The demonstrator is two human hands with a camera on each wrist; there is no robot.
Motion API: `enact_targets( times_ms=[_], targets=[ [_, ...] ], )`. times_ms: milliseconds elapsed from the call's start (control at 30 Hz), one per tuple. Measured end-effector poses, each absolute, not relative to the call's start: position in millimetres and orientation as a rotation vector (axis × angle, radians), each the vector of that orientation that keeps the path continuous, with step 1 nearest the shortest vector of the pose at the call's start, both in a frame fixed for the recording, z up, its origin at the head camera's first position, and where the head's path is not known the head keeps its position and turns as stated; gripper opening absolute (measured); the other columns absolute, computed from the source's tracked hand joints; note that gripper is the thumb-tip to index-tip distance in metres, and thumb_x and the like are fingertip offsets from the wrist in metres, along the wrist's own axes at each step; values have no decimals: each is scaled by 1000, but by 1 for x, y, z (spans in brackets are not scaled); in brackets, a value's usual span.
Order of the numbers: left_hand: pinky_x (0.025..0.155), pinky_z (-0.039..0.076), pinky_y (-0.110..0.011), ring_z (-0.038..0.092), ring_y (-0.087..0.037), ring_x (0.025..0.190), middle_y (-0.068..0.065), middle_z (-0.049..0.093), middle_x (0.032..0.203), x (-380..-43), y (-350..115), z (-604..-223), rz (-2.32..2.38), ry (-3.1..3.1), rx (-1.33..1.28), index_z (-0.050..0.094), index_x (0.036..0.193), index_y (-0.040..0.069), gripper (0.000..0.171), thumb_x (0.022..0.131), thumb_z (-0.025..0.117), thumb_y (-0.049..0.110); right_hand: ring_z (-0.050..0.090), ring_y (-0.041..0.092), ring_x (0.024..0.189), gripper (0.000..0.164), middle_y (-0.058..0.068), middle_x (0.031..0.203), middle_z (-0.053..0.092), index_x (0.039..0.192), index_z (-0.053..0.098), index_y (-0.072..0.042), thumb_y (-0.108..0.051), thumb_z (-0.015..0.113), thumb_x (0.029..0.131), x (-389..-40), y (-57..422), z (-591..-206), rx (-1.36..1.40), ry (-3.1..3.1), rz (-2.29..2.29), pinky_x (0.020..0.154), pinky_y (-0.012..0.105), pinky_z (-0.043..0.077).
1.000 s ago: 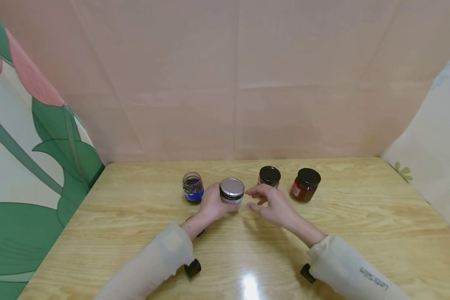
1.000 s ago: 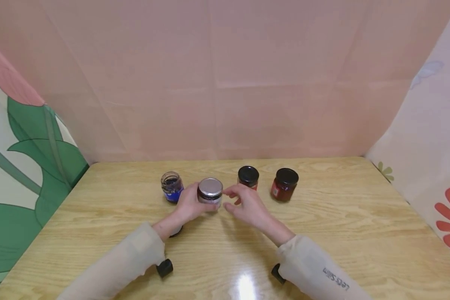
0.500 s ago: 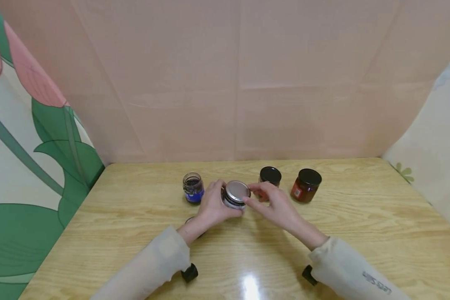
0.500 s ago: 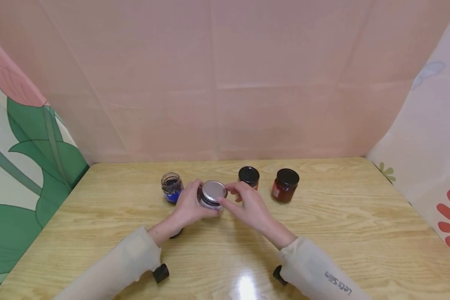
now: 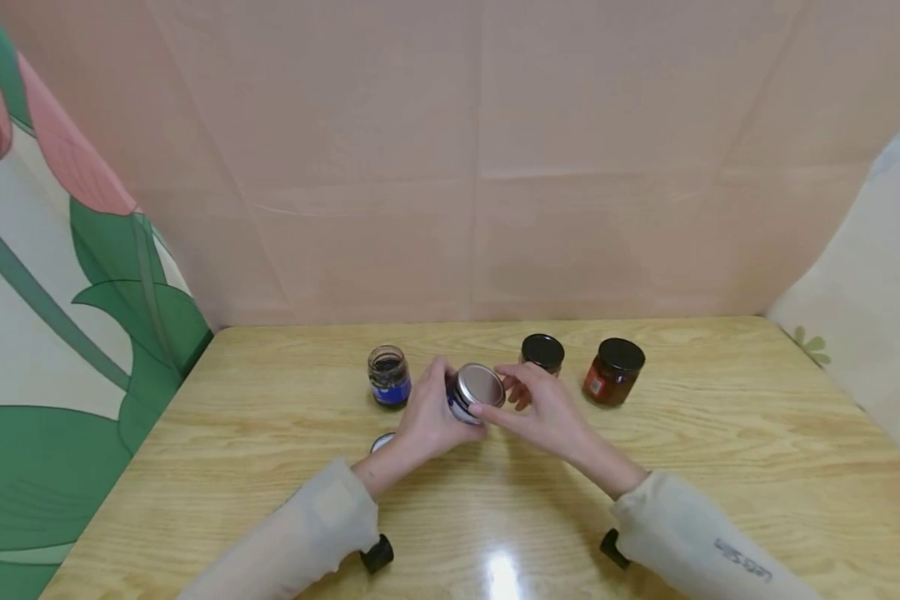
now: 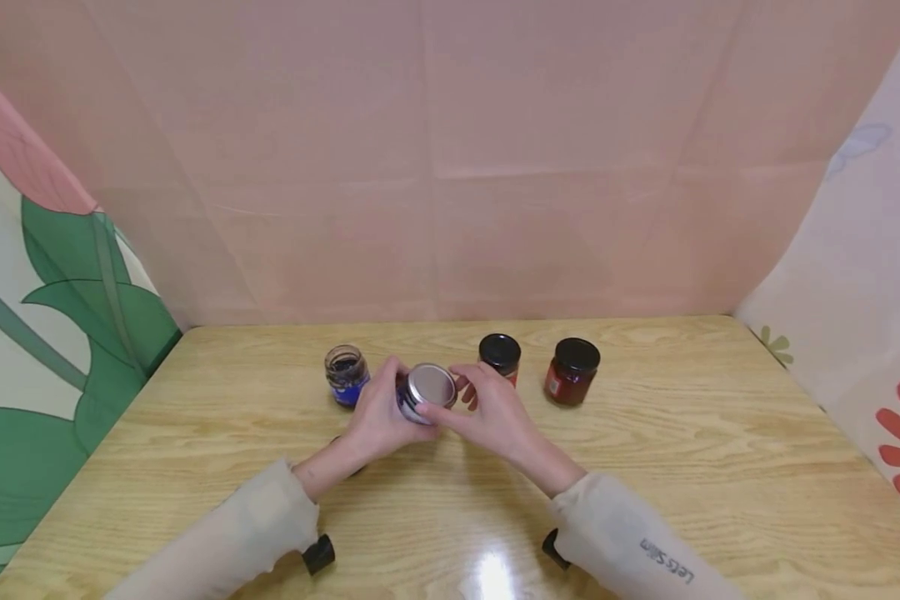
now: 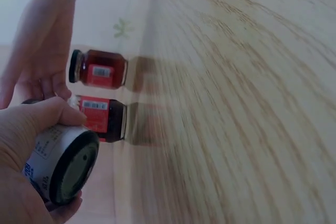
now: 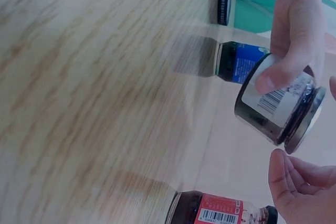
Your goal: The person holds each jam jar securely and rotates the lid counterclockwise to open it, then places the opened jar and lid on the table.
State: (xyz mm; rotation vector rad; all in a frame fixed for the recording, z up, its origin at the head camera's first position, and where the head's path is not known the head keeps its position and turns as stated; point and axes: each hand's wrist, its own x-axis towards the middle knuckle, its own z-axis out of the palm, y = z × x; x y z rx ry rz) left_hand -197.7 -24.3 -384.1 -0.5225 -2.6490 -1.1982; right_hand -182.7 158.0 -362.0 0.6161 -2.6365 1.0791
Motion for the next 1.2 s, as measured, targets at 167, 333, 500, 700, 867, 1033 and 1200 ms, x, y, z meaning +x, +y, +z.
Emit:
enact_targets(
  times_ms=[167, 333, 500, 700, 867, 1033, 1200],
  targets=[
    [81, 49, -36, 58, -21, 91, -6, 61, 99, -198, -26, -386, -1255, -2620, -537, 47, 104, 9, 67, 55, 91, 20, 57, 14, 72, 44, 1, 85, 64, 105, 68, -6, -38, 79, 77, -184, 154, -363, 589, -2614, 1052, 61, 26, 48],
    [81, 50, -36, 59, -21, 94, -7, 63, 105, -196, -28, -385, -1302, -2595, -546, 51, 111, 10, 67, 58, 90, 18, 57, 12, 71, 47, 2, 83, 64, 100, 68, -8, -48, 76, 77, -186, 151, -363, 469, -2646, 1025, 60, 25, 47],
    [82, 50, -35, 60, -21, 96, -6, 65, 109, -194, -29, -384, -1298, -2575, -567, 56, 118, 12, 68, 59, 89, 16, 58, 13, 69, 44, 3, 79, 66, 92, 68, -9, -51, 73, 79, -188, 151, -363, 382, -2696, 1037, 60, 27, 49],
    [82, 51, -36, 61, -22, 97, -6, 65, 111, -193, -29, -385, -1277, -2601, -558, 57, 120, 14, 69, 59, 91, 17, 61, 12, 69, 43, 2, 79, 68, 90, 70, -11, -53, 71, 80, -189, 150, -362, 321, -2731, 1090, 61, 28, 51],
    [76, 53, -34, 63, -22, 92, -8, 68, 109, -192, -31, -383, -1245, -2631, -569, 59, 121, 12, 69, 61, 91, 22, 61, 11, 66, 40, -1, 74, 68, 82, 70, -13, -53, 73, 78, -190, 151, -362, 298, -2744, 1129, 60, 27, 51],
    [74, 52, -32, 63, -20, 90, -7, 68, 109, -190, -32, -383, -1266, -2654, -573, 59, 123, 13, 70, 62, 91, 25, 61, 10, 67, 40, -1, 74, 68, 81, 71, -13, -52, 75, 76, -189, 152, -361, 278, -2750, 1158, 61, 27, 50],
    [73, 52, -29, 63, -19, 89, -7, 68, 108, -188, -34, -385, -1258, -2666, -584, 58, 123, 13, 70, 63, 90, 27, 60, 10, 68, 41, -2, 75, 68, 85, 71, -13, -53, 75, 76, -188, 151, -360, 254, -2783, 1163, 62, 27, 49]
  ],
)
